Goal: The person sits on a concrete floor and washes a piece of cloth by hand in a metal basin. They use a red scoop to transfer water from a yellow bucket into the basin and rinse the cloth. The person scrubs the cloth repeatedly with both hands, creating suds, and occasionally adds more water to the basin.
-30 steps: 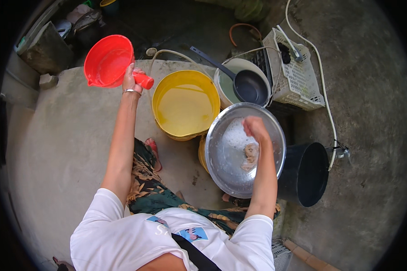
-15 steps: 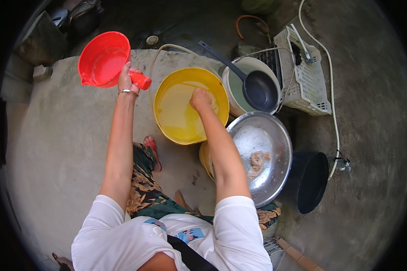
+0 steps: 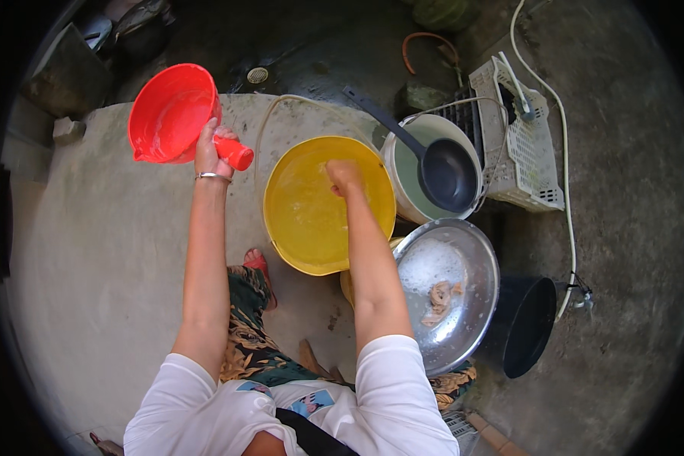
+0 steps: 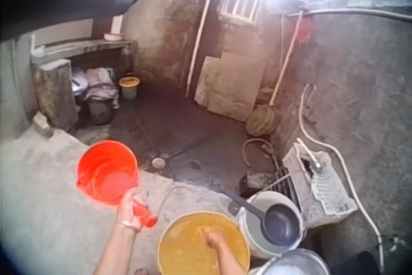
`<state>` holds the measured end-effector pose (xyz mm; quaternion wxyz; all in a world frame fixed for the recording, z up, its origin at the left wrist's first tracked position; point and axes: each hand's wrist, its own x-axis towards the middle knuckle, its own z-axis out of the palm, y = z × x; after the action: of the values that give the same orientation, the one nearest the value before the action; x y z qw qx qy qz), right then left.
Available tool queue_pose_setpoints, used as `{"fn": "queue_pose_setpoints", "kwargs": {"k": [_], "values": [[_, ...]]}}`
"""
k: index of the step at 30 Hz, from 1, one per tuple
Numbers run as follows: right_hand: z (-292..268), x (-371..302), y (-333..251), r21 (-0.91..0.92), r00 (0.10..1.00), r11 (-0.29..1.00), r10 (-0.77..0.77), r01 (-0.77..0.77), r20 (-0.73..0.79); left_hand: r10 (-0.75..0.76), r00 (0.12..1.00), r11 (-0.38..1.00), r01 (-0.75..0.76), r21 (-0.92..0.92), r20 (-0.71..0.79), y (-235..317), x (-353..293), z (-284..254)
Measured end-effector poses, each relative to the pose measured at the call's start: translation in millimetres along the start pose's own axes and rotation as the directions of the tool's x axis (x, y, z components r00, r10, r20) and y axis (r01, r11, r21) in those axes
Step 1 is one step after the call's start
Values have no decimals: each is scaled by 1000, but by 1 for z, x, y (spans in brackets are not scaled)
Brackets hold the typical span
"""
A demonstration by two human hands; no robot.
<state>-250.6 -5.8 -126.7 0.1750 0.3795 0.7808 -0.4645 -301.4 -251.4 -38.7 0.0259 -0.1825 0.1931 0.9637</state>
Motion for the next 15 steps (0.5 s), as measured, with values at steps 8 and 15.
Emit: {"fn": "queue_pose_setpoints", "kwargs": {"k": [8, 15], "values": [[-93, 53, -30, 953, 972, 283, 172, 107, -160, 12, 1000, 1000, -12, 20, 4, -4, 3, 7], [-82, 94, -40, 969, 995, -243, -72, 42, -61, 7, 1000, 1000, -7, -3, -9, -5, 2, 10]]}}
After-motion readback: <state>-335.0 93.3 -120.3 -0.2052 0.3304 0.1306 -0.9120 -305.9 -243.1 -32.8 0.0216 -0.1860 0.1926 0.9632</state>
